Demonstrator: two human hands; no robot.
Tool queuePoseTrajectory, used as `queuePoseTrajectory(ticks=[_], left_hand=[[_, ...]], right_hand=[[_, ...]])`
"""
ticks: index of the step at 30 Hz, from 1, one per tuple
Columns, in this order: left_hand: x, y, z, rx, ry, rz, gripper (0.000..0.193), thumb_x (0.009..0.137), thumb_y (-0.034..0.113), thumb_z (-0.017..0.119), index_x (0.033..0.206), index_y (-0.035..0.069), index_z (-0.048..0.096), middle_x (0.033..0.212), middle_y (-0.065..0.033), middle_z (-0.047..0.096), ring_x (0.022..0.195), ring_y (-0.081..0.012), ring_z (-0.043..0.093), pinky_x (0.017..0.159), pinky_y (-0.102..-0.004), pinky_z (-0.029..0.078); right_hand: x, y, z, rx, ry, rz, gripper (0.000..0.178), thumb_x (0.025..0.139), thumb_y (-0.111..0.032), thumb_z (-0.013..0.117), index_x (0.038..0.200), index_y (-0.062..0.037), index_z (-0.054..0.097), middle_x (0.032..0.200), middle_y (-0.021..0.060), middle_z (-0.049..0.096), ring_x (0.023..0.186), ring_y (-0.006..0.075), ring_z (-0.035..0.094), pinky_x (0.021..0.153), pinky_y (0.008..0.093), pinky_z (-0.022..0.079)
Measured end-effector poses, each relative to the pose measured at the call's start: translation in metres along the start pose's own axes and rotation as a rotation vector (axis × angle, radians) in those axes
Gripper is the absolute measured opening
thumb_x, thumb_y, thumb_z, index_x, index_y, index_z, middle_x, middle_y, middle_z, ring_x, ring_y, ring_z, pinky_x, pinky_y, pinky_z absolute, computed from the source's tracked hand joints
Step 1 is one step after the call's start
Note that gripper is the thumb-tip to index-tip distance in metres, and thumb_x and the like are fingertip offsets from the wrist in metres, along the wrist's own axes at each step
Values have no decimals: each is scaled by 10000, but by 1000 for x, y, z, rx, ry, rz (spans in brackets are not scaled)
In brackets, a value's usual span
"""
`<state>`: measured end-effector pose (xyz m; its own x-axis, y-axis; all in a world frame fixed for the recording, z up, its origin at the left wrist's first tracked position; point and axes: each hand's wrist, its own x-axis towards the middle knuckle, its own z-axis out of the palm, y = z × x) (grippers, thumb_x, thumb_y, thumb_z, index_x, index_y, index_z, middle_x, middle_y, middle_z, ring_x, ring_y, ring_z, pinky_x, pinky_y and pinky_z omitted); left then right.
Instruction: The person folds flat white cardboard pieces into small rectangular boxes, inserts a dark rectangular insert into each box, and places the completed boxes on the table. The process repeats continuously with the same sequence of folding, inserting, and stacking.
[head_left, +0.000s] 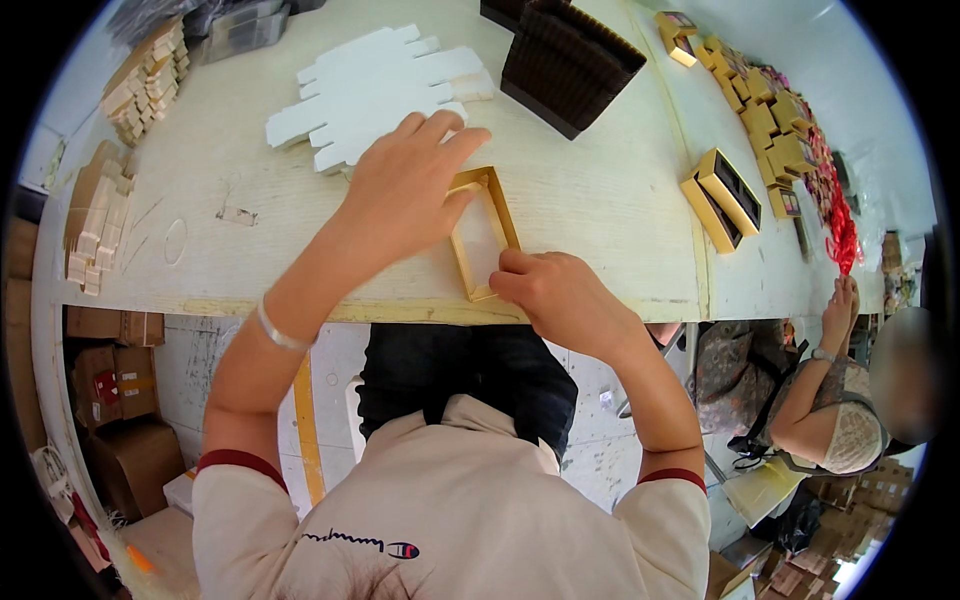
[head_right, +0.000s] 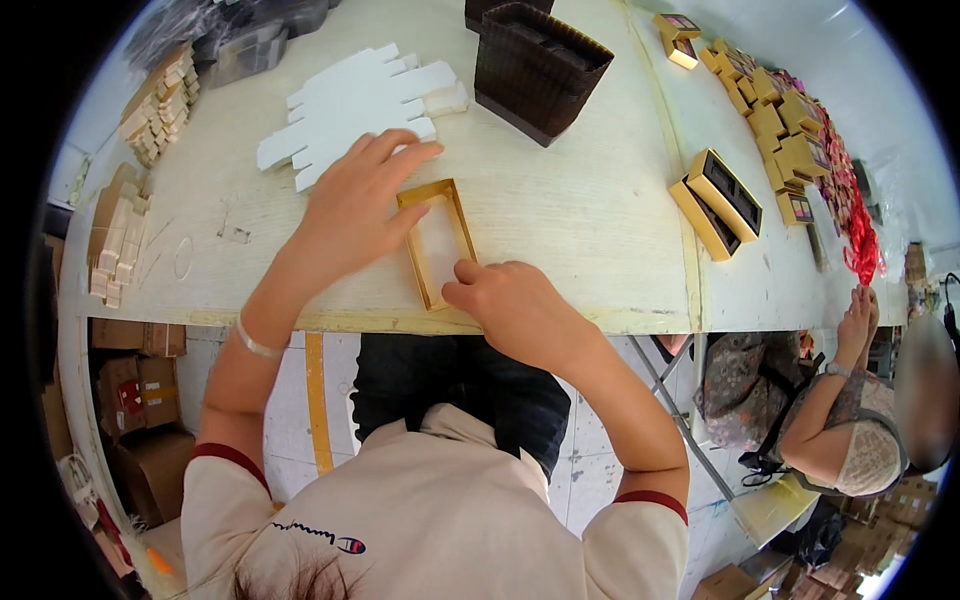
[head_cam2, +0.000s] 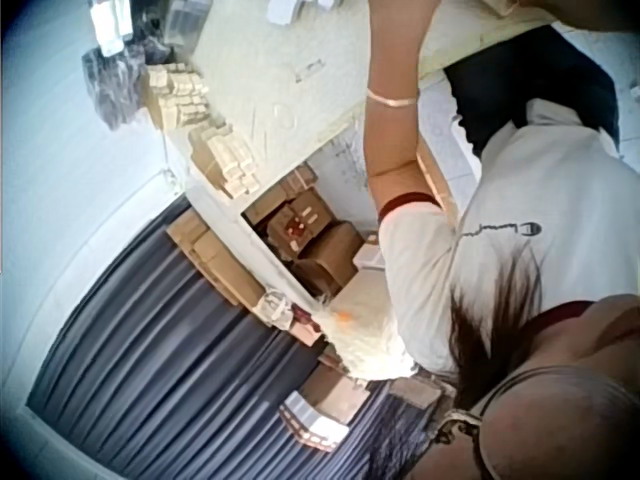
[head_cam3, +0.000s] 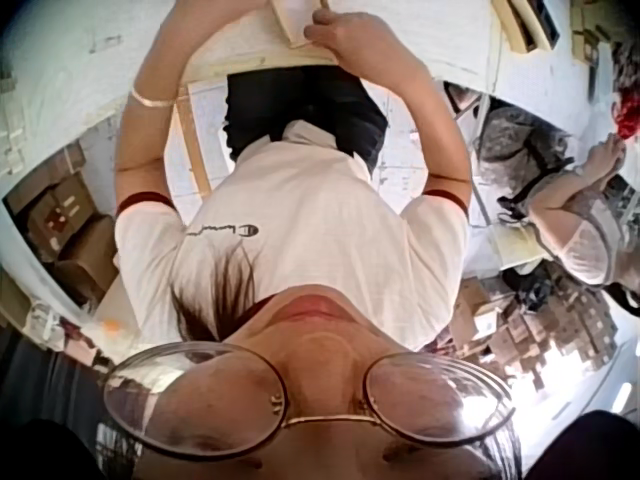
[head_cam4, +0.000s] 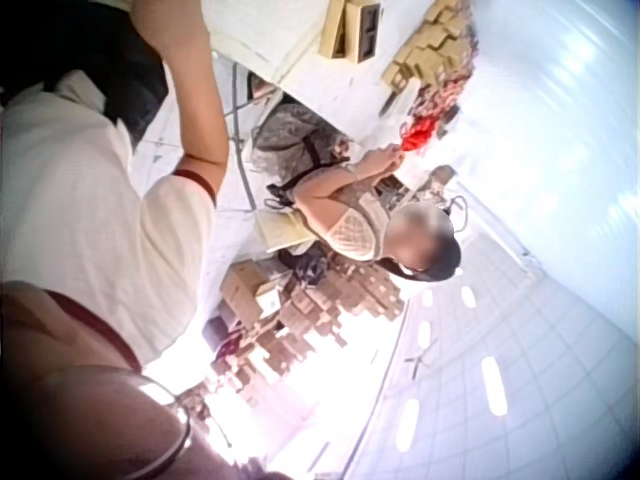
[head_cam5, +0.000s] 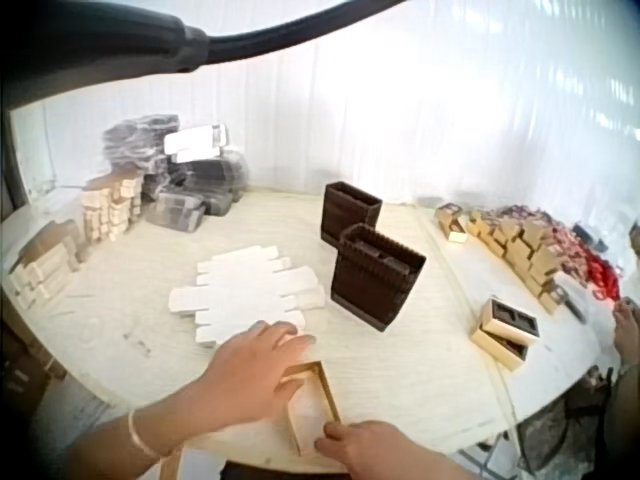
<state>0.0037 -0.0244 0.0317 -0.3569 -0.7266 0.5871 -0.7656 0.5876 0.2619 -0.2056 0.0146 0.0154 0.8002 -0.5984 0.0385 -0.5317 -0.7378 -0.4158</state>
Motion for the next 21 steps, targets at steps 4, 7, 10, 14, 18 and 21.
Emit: queuePoseTrajectory(ticks=[4, 7, 10, 14, 18, 21], left_hand=[[22, -22, 33, 23, -593, -73, 157, 808, 98, 653, 954, 57, 615, 889, -102, 636, 820, -310, 606, 726, -397, 484], [29, -20, 36, -23, -648, -65, 111, 790, 61, 633, 896, 72, 603, 815, -90, 639, 791, -301, 611, 679, -397, 476], [30, -22, 36, -129, -647, -60, 104, 753, 2, 596, 820, 81, 599, 746, -80, 641, 756, -289, 620, 617, -397, 468], [29, -25, 36, -155, -712, -89, 67, 775, 28, 604, 816, 70, 570, 750, -94, 632, 749, -301, 601, 635, -402, 449], [25, -26, 36, -179, -699, -257, 66, 774, 42, 602, 813, 55, 550, 753, -106, 625, 759, -309, 588, 641, -401, 440], [12, -23, 35, -166, -631, -310, 113, 776, 78, 634, 845, 39, 553, 772, -110, 627, 756, -316, 587, 634, -397, 436]], right_hand=[[2, -1, 1, 5, -11, 8, 67, 817, -16, 613, 841, -49, 560, 836, 100, 541, 748, 313, 576, 667, 396, 465], [0, 1, 3, 11, -18, 6, 83, 816, -61, 641, 842, -53, 563, 838, 96, 540, 764, 302, 569, 685, 390, 460], [0, 2, 1, 52, -9, 16, 146, 801, -136, 687, 851, -59, 573, 852, 92, 537, 790, 292, 562, 702, 391, 455], [0, -2, 0, -22, -50, 75, 226, 760, -207, 731, 856, -61, 588, 909, 84, 543, 889, 282, 552, 755, 397, 456], [-5, -17, 3, -376, 189, 20, 166, 753, -179, 711, 807, -54, 617, 939, 105, 546, 1038, 306, 524, 883, 430, 436], [-13, -15, 6, -405, 208, -4, 127, 755, -133, 680, 788, -40, 601, 980, 126, 551, 1152, 353, 486, 982, 457, 401]])
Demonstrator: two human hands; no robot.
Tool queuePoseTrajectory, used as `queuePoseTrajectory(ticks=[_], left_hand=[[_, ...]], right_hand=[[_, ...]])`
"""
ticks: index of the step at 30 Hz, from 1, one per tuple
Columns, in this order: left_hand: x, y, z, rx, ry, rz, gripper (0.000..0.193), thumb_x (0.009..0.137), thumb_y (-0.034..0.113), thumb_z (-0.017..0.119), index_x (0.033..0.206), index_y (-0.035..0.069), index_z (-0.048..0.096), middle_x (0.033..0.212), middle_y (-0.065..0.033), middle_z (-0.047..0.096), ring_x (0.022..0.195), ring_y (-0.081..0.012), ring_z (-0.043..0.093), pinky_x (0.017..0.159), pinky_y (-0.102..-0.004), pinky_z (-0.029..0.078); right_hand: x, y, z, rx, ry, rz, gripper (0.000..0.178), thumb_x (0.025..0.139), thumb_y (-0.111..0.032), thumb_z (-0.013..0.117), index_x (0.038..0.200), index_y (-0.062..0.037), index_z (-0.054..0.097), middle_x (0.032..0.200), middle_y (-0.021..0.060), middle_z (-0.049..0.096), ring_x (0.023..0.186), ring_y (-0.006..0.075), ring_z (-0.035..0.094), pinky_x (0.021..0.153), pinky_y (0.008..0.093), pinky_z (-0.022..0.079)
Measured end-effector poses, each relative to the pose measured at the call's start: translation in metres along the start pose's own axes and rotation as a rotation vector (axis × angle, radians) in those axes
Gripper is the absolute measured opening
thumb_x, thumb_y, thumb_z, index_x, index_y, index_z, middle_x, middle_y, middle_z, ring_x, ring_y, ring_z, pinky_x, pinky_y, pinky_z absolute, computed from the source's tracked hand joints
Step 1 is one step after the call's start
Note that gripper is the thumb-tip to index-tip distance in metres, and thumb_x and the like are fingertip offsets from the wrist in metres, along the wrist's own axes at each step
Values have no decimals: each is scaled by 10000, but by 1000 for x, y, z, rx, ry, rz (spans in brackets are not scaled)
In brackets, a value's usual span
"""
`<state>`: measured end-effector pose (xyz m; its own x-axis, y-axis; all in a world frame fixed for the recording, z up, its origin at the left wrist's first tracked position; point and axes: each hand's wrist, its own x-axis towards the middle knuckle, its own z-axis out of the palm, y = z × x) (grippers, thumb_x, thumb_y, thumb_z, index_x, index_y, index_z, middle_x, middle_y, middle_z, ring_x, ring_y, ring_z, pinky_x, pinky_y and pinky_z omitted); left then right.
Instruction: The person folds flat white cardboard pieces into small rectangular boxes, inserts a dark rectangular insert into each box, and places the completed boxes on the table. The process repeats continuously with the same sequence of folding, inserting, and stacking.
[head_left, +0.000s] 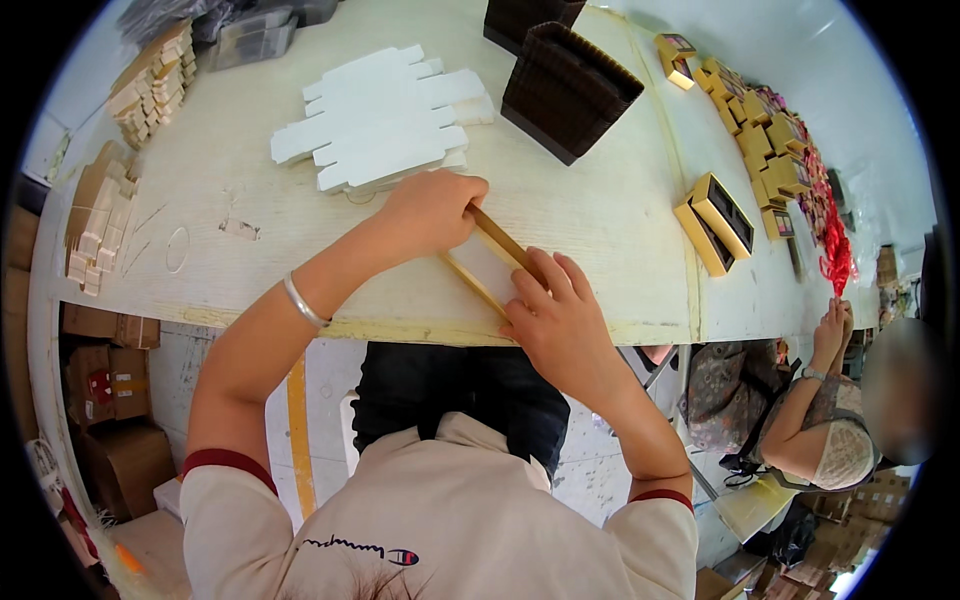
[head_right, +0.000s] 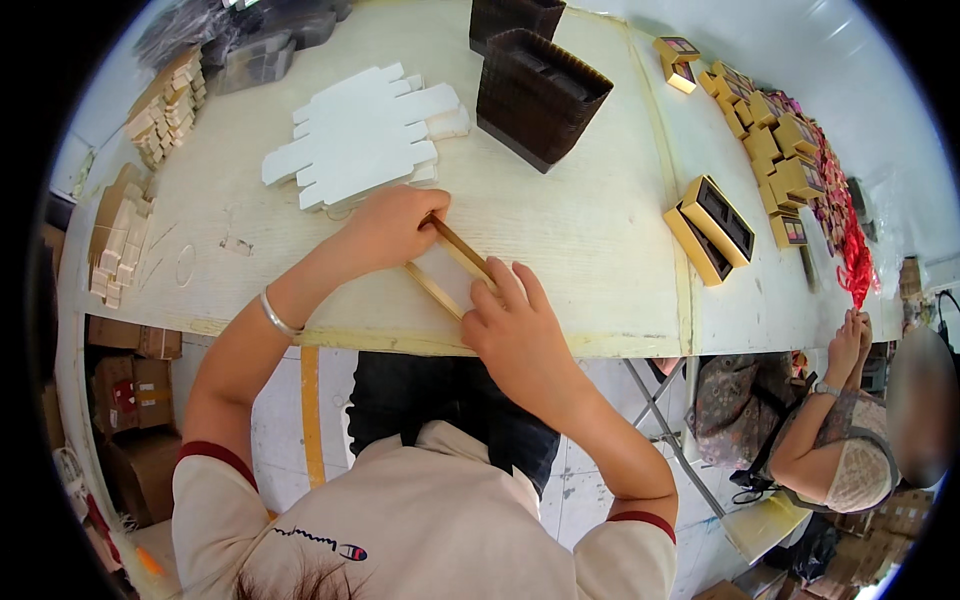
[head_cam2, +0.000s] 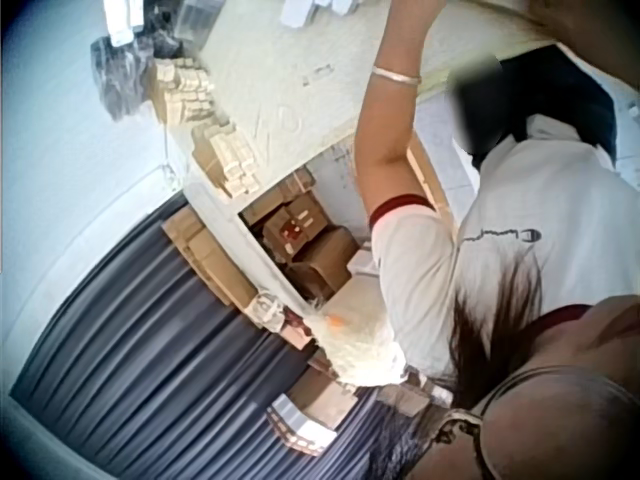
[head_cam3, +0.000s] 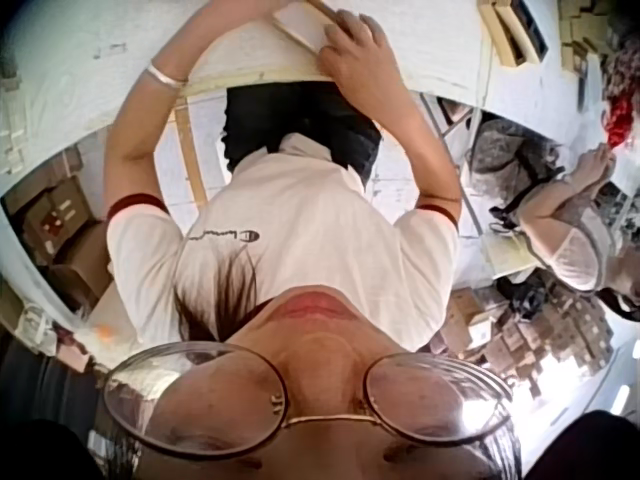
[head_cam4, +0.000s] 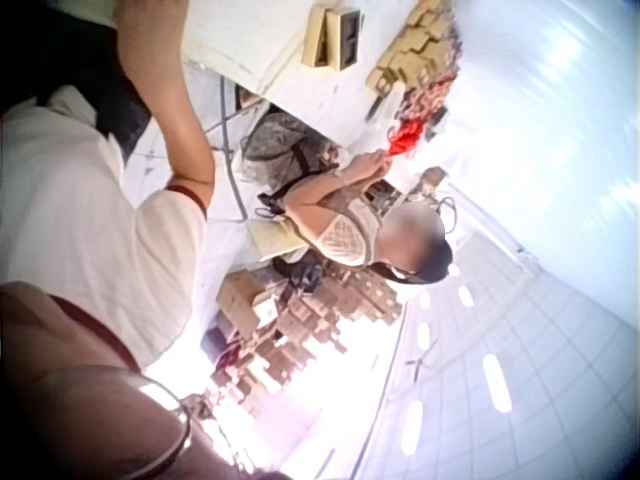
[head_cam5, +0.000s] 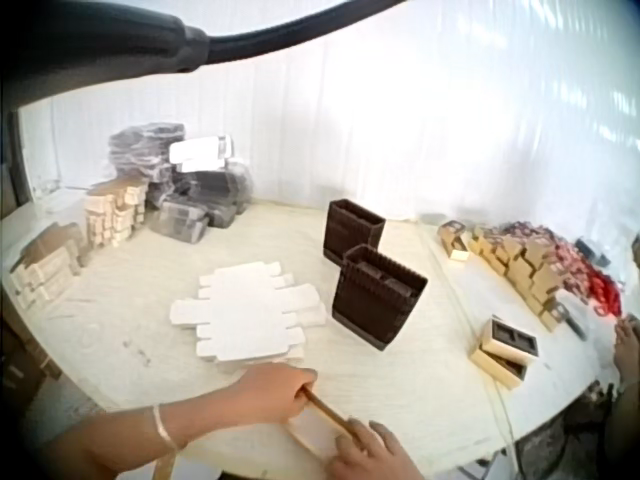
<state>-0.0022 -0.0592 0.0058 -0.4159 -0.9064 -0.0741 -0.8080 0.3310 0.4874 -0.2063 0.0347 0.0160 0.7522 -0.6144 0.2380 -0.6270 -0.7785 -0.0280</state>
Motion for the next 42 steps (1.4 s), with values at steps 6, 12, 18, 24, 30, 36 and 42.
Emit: queuePoseTrajectory(ticks=[6, 12, 18, 24, 30, 36, 42], left_hand=[[-52, -10, -4, -197, 142, 282, 604, 736, 216, 767, 1239, 29, 489, 1128, -152, 589, 983, -327, 591, 827, -363, 489], [-79, -3, 21, -151, 234, 91, 721, 648, 230, 830, 1247, 37, 479, 1119, -136, 567, 1029, -331, 543, 862, -390, 462], [-86, 13, 39, -42, 471, 73, 675, 588, 248, 842, 1132, 33, 505, 977, -113, 557, 909, -303, 538, 779, -390, 428], [-86, 10, 48, -84, 476, 18, 671, 554, 213, 856, 1090, 30, 497, 949, -118, 554, 882, -294, 538, 768, -374, 415], [-87, 8, 48, -72, 504, 33, 639, 626, 319, 833, 1085, 23, 501, 949, -117, 554, 874, -299, 534, 765, -391, 408], [-84, 10, 46, -129, 486, 48, 650, 651, 335, 822, 1115, 13, 501, 965, -122, 564, 870, -307, 533, 771, -406, 408], [-87, 7, 49, -128, 522, 55, 655, 657, 337, 819, 1129, 14, 500, 957, -120, 563, 849, -299, 531, 764, -404, 406]], right_hand=[[-7, 33, 0, 237, 25, -23, 107, 738, -65, 675, 781, -29, 584, 1034, 129, 560, 1257, 371, 431, 1040, 476, 376], [10, 17, -16, 130, 73, 18, 213, 705, -146, 746, 787, -25, 591, 989, 114, 565, 1143, 335, 496, 968, 439, 405], [39, -1, 8, 387, -88, 31, 241, 703, -198, 747, 788, -21, 607, 857, 112, 543, 782, 280, 517, 695, 383, 385], [51, -8, 17, 533, -175, 17, 188, 708, -115, 721, 802, -9, 597, 837, 113, 531, 873, 282, 515, 720, 376, 392], [58, 12, -25, 707, -1, 163, 155, 751, -82, 703, 863, -21, 615, 919, 135, 589, 848, 303, 580, 721, 401, 460], [99, 133, -63, -147, 414, 318, 126, 797, -108, 684, 851, 4, 660, 772, 111, 614, 811, 284, 577, 734, 397, 463], [107, 145, -68, -17, 291, 414, 110, 758, -77, 711, 715, -6, 638, 759, 109, 641, 784, 274, 579, 704, 375, 459]])
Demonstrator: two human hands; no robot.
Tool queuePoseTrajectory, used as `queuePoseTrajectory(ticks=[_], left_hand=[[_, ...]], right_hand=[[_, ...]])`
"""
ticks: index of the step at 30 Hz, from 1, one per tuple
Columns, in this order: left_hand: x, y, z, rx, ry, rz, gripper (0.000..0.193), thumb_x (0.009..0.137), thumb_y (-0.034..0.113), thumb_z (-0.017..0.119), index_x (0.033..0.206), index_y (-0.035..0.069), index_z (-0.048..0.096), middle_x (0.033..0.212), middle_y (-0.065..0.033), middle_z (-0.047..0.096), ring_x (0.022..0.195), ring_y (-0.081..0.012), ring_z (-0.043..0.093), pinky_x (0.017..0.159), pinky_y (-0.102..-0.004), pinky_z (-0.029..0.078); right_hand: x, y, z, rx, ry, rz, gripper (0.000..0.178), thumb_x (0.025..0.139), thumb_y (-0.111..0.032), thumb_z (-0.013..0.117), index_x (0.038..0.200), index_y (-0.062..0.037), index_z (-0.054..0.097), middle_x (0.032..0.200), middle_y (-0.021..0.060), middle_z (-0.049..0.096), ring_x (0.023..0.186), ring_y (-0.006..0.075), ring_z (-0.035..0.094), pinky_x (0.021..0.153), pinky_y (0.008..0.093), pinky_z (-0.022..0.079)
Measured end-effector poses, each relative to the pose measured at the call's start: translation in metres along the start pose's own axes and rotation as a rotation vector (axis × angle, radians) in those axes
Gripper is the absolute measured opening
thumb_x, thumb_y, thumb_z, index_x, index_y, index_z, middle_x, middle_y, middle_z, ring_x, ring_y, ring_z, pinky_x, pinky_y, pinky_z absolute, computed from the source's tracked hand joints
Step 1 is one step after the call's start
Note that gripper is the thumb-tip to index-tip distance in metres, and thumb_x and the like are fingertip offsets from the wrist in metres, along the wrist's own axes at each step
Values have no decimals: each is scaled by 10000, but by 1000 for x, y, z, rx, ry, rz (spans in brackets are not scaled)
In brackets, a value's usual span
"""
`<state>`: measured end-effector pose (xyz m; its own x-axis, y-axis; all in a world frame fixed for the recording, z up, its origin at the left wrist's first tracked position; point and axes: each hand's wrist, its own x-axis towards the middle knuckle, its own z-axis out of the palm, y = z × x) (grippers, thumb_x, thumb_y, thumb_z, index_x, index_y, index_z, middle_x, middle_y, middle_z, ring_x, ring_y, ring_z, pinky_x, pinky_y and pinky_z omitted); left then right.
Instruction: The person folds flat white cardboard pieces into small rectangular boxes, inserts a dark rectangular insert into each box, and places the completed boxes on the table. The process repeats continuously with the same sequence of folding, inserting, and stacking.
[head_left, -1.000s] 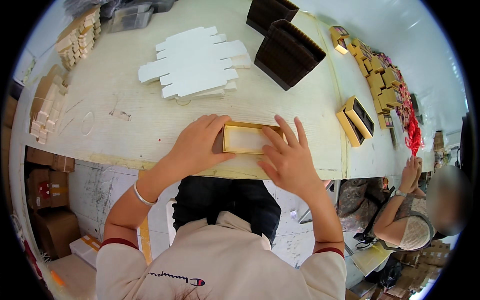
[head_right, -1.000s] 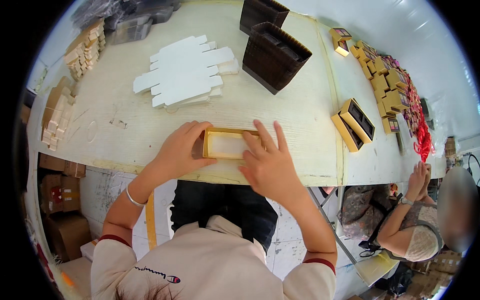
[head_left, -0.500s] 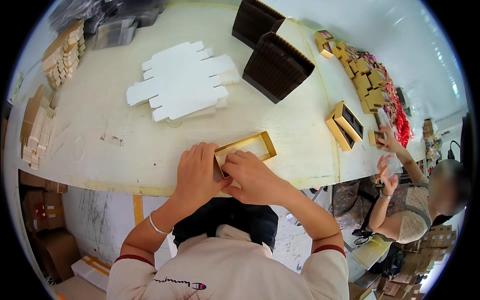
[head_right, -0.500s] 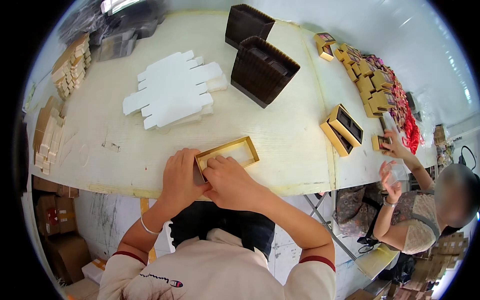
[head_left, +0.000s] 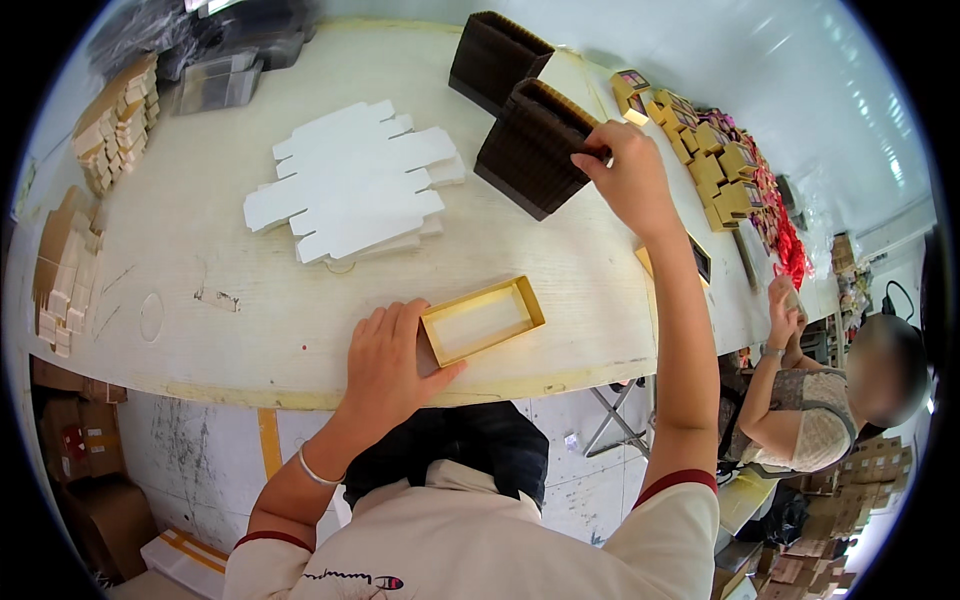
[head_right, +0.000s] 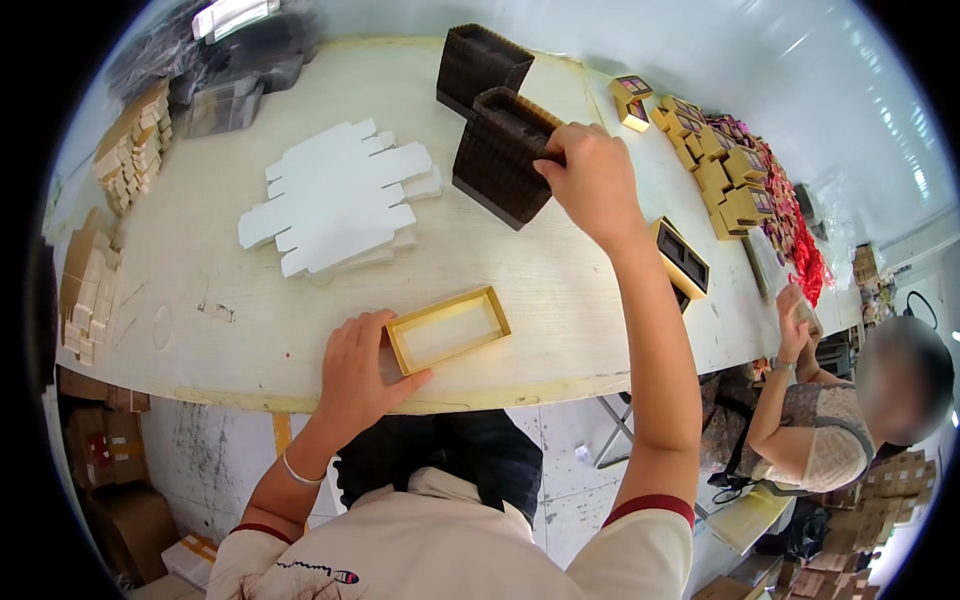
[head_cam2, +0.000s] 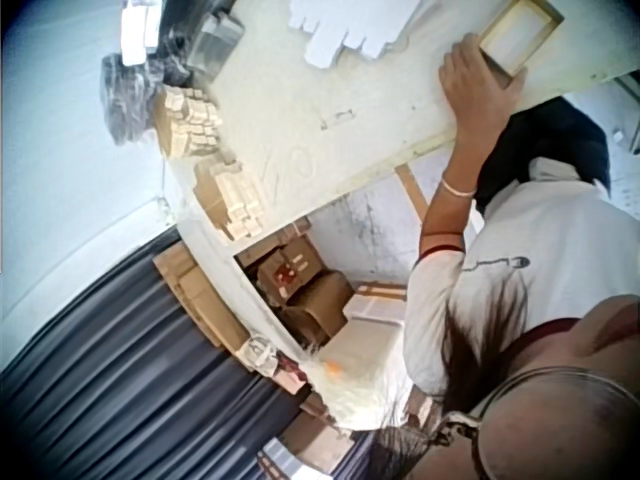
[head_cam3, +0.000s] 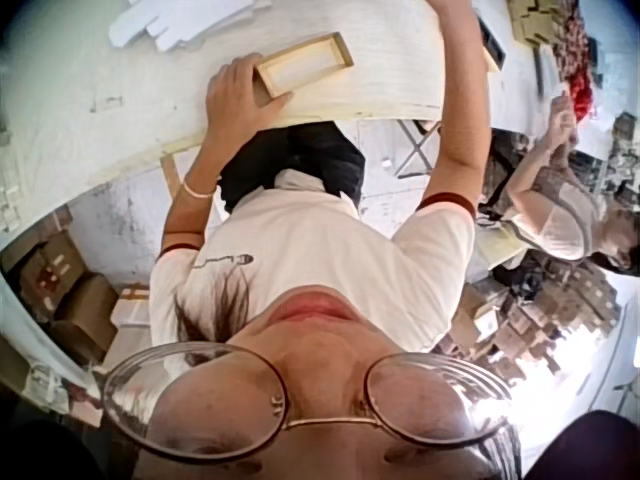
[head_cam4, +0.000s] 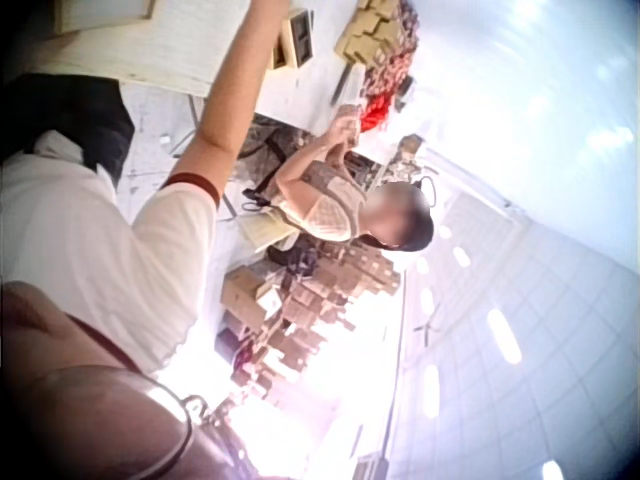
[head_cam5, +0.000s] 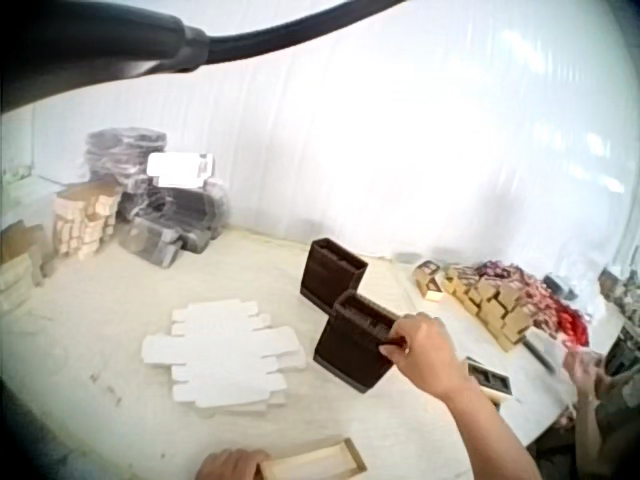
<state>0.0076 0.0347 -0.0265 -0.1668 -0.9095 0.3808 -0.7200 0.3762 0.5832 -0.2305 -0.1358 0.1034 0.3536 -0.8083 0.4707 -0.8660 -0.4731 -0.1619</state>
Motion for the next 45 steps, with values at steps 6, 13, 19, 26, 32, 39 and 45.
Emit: queuePoseTrajectory(ticks=[6, 13, 19, 26, 32, 39, 45], left_hand=[[-1, -3, 0, -41, -24, 1, 690, 654, 350, 820, 1166, 24, 491, 990, -114, 562, 857, -303, 537, 776, -411, 419], [8, 9, -49, -184, -297, -159, 959, 622, 377, 841, 1405, 94, 365, 1363, -132, 417, 970, -320, 565, 827, -385, 480], [27, 29, -53, -53, -405, 180, 883, 671, 323, 820, 1412, 131, 381, 1420, -111, 400, 1036, -328, 591, 822, -386, 502], [38, 11, -36, -212, -470, 85, 668, 717, 168, 806, 1298, 91, 485, 1231, -79, 521, 943, -245, 598, 729, -308, 525], [34, 12, -26, -228, -431, 110, 654, 711, 182, 806, 1275, 85, 489, 1270, -82, 491, 961, -265, 584, 746, -326, 513], [32, 16, -24, -227, -354, 106, 799, 683, 117, 822, 1374, 112, 421, 1337, -84, 462, 819, -208, 545, 649, -278, 482], [21, 8, -18, -246, -415, 29, 804, 678, 111, 815, 1383, 131, 430, 1161, -69, 602, 659, -172, 466, 647, -274, 450]], right_hand=[[-12, -6, -35, 96, 265, -37, 154, 837, -149, 705, 822, -16, 628, 769, 60, 599, 719, 183, 548, 668, 301, 437], [-103, -18, -29, 1173, -838, 499, 358, 807, -196, 642, 1099, 3, 581, 1000, -3, 542, 929, 100, 471, 827, 214, 377], [-110, -28, 19, 1380, -1030, 565, 313, 846, -251, 609, 1082, -47, 584, 948, 36, 592, 867, 130, 515, 832, 235, 401], [-140, -63, -2, 948, -352, -59, 601, 788, -227, 763, 1289, -70, 471, 1108, 116, 544, 1022, 215, 561, 854, 340, 470], [-165, -60, 1, 400, -243, -304, 687, 685, -103, 779, 1306, -37, 494, 1244, 172, 501, 1017, 340, 565, 889, 418, 474], [-154, -37, -11, 278, -106, -390, 688, 660, -202, 754, 1289, -47, 521, 887, 86, 553, 774, 259, 530, 692, 327, 441], [-153, -24, -14, 458, -232, -260, 473, 677, -221, 749, 1117, -80, 644, 741, 99, 553, 732, 295, 551, 668, 382, 442]])
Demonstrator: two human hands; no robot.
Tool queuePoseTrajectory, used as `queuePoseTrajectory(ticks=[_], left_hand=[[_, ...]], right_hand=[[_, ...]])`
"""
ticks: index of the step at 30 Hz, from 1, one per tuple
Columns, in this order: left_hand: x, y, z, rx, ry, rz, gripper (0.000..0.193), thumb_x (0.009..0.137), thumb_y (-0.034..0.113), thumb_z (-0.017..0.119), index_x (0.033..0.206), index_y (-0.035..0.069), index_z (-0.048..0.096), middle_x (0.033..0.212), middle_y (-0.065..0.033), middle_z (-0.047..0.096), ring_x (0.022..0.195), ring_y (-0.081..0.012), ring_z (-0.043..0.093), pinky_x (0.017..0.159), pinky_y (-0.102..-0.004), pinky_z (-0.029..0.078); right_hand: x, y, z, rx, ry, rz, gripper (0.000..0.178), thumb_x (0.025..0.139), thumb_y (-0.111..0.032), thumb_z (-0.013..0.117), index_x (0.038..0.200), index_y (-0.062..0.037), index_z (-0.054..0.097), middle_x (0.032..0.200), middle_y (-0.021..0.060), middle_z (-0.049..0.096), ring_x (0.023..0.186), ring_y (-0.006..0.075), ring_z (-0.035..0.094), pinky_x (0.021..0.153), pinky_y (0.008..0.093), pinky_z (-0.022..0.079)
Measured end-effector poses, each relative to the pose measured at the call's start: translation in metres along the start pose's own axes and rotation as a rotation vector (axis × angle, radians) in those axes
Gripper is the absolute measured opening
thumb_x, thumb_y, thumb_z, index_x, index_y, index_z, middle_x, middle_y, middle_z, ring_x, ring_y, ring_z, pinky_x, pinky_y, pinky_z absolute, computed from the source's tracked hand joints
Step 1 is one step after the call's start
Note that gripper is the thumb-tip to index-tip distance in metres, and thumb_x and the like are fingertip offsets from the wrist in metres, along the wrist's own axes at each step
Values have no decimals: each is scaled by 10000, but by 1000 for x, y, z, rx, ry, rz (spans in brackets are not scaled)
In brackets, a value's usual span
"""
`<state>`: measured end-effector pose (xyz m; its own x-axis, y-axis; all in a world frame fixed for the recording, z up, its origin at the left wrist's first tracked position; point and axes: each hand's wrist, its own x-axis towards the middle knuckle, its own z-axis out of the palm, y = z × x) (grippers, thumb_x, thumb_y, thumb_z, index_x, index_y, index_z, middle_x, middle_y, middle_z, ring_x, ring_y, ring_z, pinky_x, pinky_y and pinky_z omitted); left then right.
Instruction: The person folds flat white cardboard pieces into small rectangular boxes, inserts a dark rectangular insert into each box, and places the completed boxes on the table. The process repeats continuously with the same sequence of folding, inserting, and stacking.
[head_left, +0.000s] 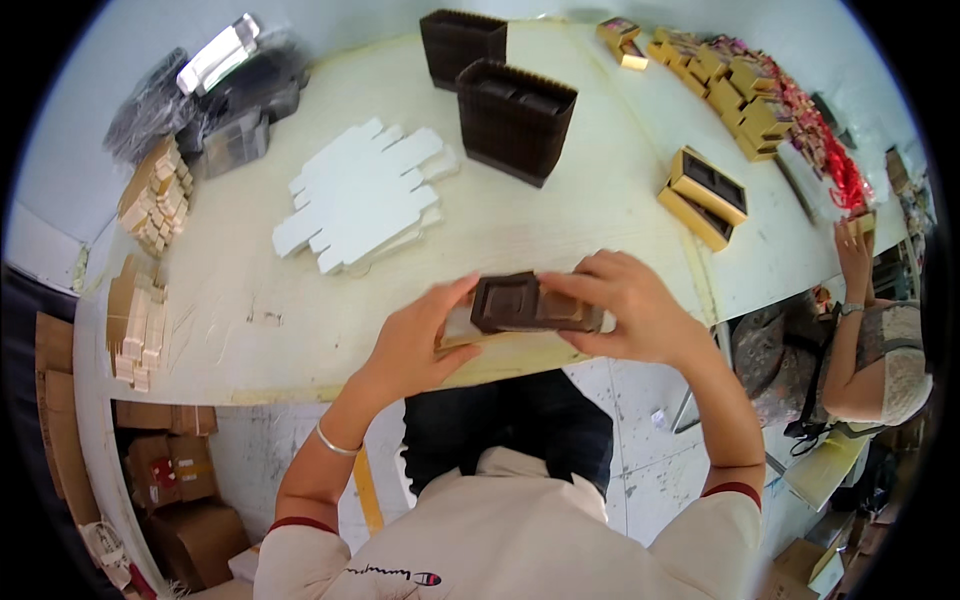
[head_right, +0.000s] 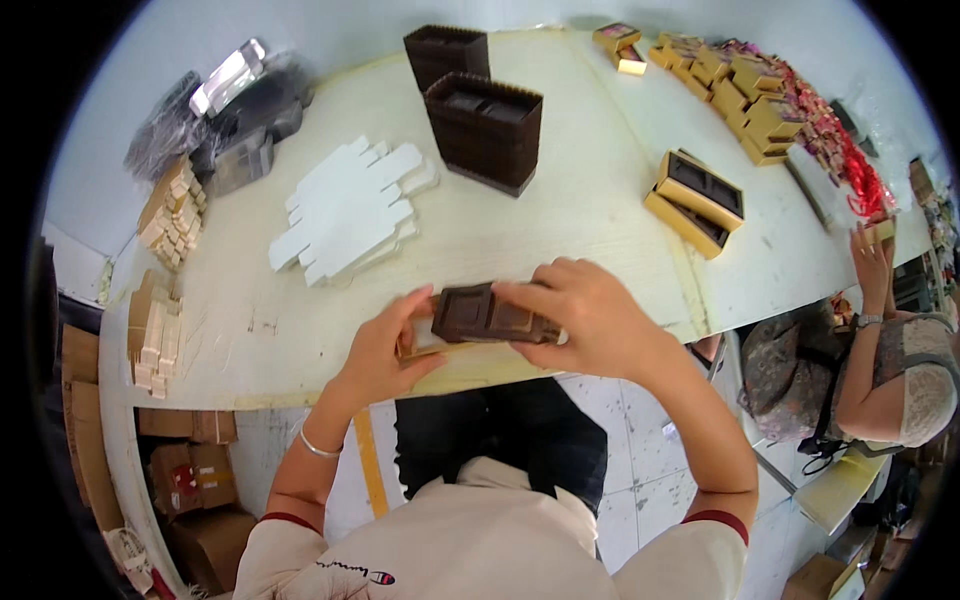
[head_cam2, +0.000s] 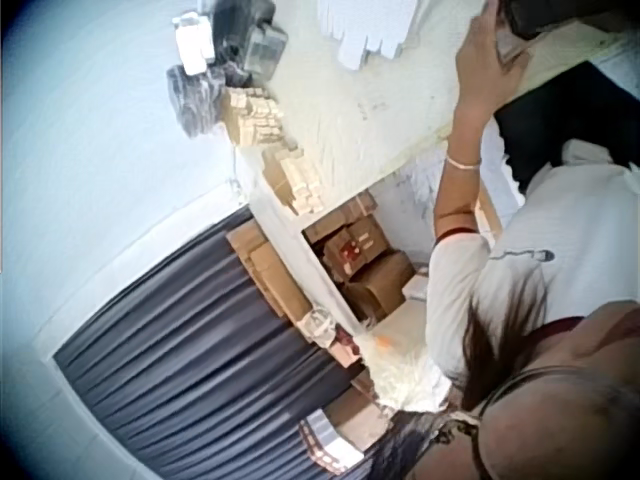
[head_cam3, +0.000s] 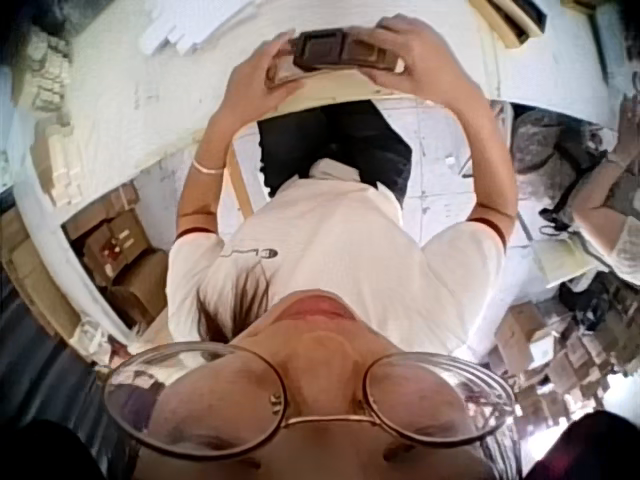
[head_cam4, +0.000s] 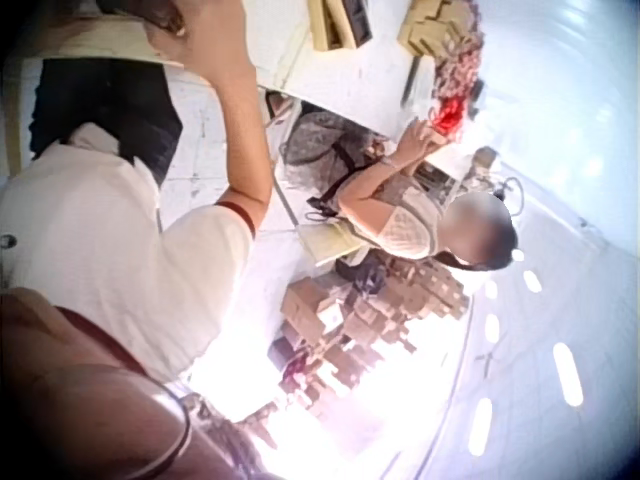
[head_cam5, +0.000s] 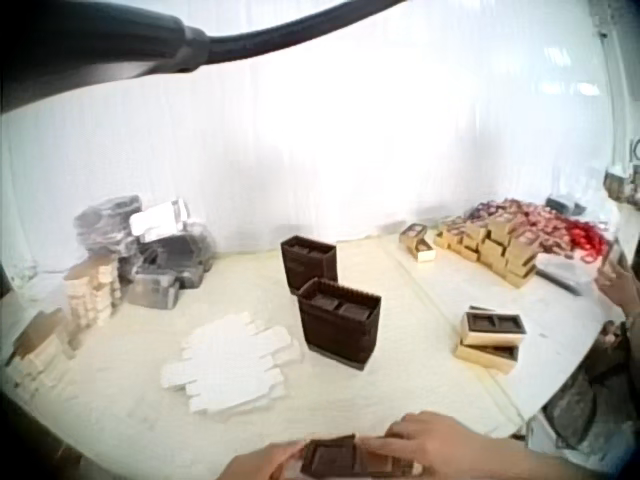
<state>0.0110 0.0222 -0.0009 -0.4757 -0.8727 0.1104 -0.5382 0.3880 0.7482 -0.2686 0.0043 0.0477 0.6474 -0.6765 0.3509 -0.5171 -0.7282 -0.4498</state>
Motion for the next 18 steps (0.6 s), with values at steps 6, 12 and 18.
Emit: queuePoseTrajectory(ticks=[6, 12, 18], left_hand=[[4, 4, -1, 456, 280, 341, 784, 679, 159, 816, 1368, 106, 447, 1295, -109, 505, 954, -285, 543, 814, -344, 475], [5, -6, -5, 105, 104, 26, 807, 697, 147, 807, 1394, 88, 405, 1340, -147, 421, 1070, -337, 535, 896, -382, 460], [10, -3, -6, 134, 35, 31, 769, 698, 165, 808, 1367, 115, 431, 1204, -118, 437, 924, -312, 582, 767, -404, 510]], right_hand=[[10, 12, -17, 134, -213, 126, 547, 697, -157, 729, 1222, -62, 610, 846, 123, 600, 809, 288, 573, 737, 355, 461], [9, 2, 4, 159, -191, 165, 583, 705, -157, 736, 1264, -88, 586, 908, 133, 601, 843, 287, 579, 755, 356, 470], [11, -16, 40, -364, -178, 68, 690, 749, -417, 735, 1332, -124, 506, 1069, 149, 528, 873, 302, 557, 772, 373, 478]])
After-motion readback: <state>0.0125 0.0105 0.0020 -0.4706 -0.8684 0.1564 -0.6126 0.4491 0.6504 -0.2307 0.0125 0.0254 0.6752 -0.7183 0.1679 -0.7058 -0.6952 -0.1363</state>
